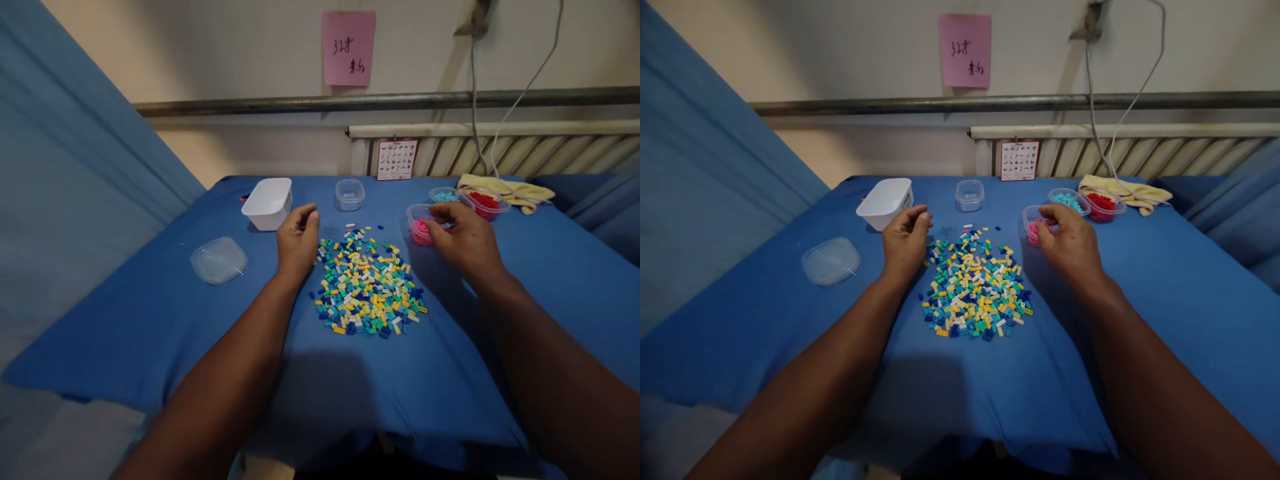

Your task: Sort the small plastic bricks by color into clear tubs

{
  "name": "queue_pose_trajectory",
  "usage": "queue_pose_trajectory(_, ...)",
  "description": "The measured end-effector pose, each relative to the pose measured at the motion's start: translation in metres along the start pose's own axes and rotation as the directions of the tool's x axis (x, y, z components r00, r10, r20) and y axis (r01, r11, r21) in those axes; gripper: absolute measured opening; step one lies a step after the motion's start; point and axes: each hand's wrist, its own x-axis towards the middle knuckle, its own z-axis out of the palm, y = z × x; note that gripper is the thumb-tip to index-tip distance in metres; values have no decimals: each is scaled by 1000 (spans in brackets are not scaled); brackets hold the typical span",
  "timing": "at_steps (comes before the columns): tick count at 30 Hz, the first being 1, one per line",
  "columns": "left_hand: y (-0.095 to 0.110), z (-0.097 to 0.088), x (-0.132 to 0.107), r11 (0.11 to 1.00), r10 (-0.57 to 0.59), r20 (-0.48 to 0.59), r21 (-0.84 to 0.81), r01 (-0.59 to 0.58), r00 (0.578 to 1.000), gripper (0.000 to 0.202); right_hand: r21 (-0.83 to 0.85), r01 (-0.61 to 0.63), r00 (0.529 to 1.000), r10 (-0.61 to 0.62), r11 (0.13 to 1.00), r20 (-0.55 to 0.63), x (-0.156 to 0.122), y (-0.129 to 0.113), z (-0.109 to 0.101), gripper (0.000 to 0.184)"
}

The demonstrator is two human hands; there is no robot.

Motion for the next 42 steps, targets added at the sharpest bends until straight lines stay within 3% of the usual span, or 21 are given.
queue_pose_trajectory(3, -19, 1, 7, 992, -122, -29, -26, 121, 992, 25, -62, 108, 994, -106, 992, 39, -3, 4, 4, 26)
queue_pose_trajectory(7, -28, 8, 5, 988, -154, -13, -25, 154, 988, 23, 54, 257, 946, -263, 965, 191, -2, -22, 32, 24)
queue_pose_trajectory(11, -30, 11, 3, 988, -157, 15, 1, 157, 987, 24, 49, 384, 808, -362, 922, 465, 23, -53, 81, 31)
queue_pose_trajectory(15, -33, 11, 2, 990, -142, 19, 14, 142, 990, 23, -22, 465, 638, -317, 885, 701, 53, -61, 125, 40)
queue_pose_trajectory(17, -34, 12, 2, 990, -142, 22, 21, 142, 990, 23, -19, 484, 591, -311, 875, 745, 59, -59, 136, 38)
queue_pose_trajectory(20, -34, 14, 0, 988, -150, 35, 36, 149, 988, 22, 0, 493, 562, -318, 870, 764, 60, -55, 140, 37)
queue_pose_trajectory(25, -35, 17, -1, 989, -145, 36, 40, 143, 989, 22, -3, 459, 601, -307, 889, 738, 53, -53, 129, 34)
queue_pose_trajectory(28, -35, 17, -1, 988, -152, 41, 36, 151, 988, 23, 41, 353, 683, -288, 935, 671, 45, -51, 115, 32)
queue_pose_trajectory(31, -35, 16, 0, 986, -164, 54, 48, 162, 985, 24, 145, 208, 736, -252, 967, 628, 32, -47, 91, 30)
queue_pose_trajectory(34, -35, 14, 1, 981, -187, 66, 73, 182, 980, 24, 200, 156, 770, -246, 967, 589, 17, -41, 56, 25)
queue_pose_trajectory(36, -35, 13, 2, 977, -199, 83, 95, 191, 976, 25, 190, 145, 834, -223, 971, 505, 9, -35, 31, 23)
queue_pose_trajectory(39, -33, 13, 0, 973, -201, 151, 148, 179, 968, 25, 99, 187, 939, -207, 977, 273, 4, -18, 2, 24)
queue_pose_trajectory(42, -24, 16, -6, 975, -208, 318, 138, 172, 925, 34, 3, 226, 966, -225, 974, 130, 5, 3, -13, 25)
